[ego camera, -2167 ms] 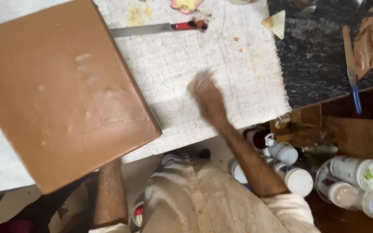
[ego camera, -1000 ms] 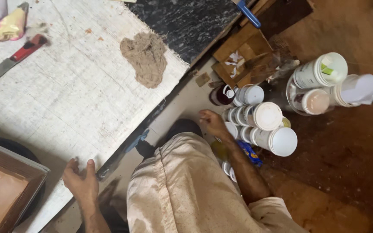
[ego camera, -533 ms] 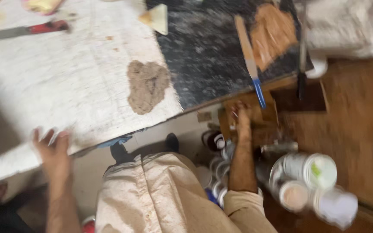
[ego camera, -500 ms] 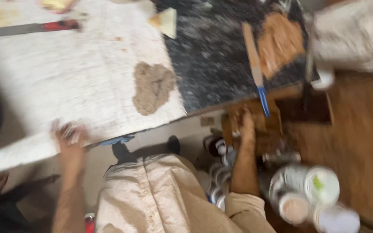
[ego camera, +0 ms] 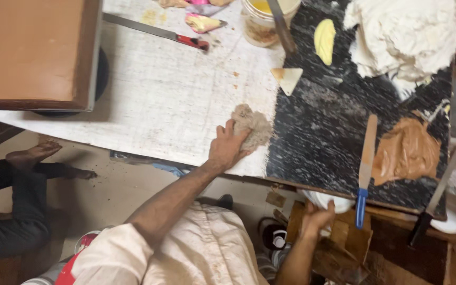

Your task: The person spreads a brown putty-like substance over a rectangular board using a metal scraper, then smooths the surface with a sanding block and hand. The person also wipes the board and applies a brown powder to the edges.

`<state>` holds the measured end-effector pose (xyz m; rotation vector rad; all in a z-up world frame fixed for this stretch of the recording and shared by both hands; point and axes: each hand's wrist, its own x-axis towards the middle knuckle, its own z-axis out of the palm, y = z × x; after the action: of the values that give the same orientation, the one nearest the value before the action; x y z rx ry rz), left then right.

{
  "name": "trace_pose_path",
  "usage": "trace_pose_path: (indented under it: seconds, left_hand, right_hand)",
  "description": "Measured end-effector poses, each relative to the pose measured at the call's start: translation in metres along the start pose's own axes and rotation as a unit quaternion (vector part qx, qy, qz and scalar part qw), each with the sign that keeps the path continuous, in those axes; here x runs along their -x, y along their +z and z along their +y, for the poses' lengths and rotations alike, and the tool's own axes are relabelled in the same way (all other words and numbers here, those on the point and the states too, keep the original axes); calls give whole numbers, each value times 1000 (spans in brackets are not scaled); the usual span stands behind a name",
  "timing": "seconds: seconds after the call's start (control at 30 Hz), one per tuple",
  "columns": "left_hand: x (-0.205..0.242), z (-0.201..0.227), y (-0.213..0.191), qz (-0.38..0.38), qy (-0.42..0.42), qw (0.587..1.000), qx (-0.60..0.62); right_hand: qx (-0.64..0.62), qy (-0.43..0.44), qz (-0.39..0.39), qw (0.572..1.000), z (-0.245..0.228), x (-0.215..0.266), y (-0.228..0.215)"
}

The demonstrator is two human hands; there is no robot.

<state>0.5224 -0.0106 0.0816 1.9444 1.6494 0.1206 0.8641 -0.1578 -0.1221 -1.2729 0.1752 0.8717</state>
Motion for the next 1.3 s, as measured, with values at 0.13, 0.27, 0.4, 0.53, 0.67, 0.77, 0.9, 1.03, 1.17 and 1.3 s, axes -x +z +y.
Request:
trace_pose_path:
  seconds: [0.13, 0.27, 0.4, 0.53, 0.67, 0.77, 0.9, 1.03, 1.17, 1.3]
  left_hand:
    - [-29, -14, -4, -4, 29, 995, 98]
    - [-92, -2, -21, 105, 96, 975, 170]
    - [-114, 20, -38, 282, 147, 944, 87]
    - [-53, 12, -27, -2, 164, 932, 324]
    - [12, -3, -12, -154, 152, 897, 386]
    - [26, -10, -10, -192, 133, 837, 494]
    - [8, -11, -12, -126, 124, 860, 479]
    - [-10, -3, -13, -40, 146, 913, 379]
    - [1, 12, -13, -46, 153, 910, 382]
    - [10, 26, -34, -11, 195, 912, 360]
  right_hand:
    - [68, -57, 104, 991, -9, 57, -55]
    - [228, 5, 190, 955, -17, 117, -99]
    - [232, -35, 120, 965, -34, 163, -112]
    - [235, -78, 17, 969, -51, 220, -94]
    - [194, -89, -76, 974, -88, 262, -10]
    - [179, -77, -48, 980, -86, 270, 93]
    - [319, -115, -66, 938, -74, 262, 190]
    - [418, -196, -95, 882, -90, 264, 218]
    - [468, -158, -41, 868, -104, 272, 219]
    - [493, -225, -19, 840, -104, 279, 224]
